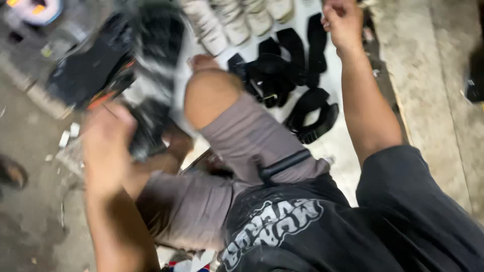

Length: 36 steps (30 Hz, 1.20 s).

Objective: The person assembles white plastic slipper soles with black rubber insoles. They place the insole onto the sole, press the edges, and use a knife to tuck the insole into the sole's grooves. The process is repeated for multiple pairs.

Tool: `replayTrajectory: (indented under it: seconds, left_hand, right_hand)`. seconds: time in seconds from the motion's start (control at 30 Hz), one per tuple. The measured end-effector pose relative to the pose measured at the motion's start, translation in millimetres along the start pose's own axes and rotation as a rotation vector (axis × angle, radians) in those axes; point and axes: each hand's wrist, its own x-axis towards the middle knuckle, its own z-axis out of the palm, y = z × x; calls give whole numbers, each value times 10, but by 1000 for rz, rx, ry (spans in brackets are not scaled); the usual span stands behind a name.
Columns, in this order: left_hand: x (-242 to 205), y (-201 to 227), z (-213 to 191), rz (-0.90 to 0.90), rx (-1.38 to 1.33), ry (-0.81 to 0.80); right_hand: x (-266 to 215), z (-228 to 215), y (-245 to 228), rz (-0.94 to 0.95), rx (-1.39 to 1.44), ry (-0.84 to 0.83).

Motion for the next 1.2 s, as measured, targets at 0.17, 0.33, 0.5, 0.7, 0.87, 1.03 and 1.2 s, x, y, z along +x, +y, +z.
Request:
replayTrajectory:
  seconds: [0.17,0.33,0.5,0.7,0.87,1.03,1.2]
  left_hand:
    - [-367,358,792,-477,-648,-311]
    - [-308,456,783,-547,-651,-233]
    - [-389,469,744,-487,-540,-109]
    - [-478,518,541,-533,-396,115]
    - [-482,578,528,-394,-342,238]
    - [-485,898,679,-171,-282,338]
    - [-322,1465,1019,-179,-1064,-63]
  right_hand:
    - [87,-598,364,578,441,400]
    - [313,-480,54,703,523,462]
    - [376,-7,-617,711,591,200]
    - [419,166,-826,863,664,501]
    - [367,139,-572,675,860,431]
    - [103,1,-312,539,917,351]
    - [-473,362,-576,32,729,10]
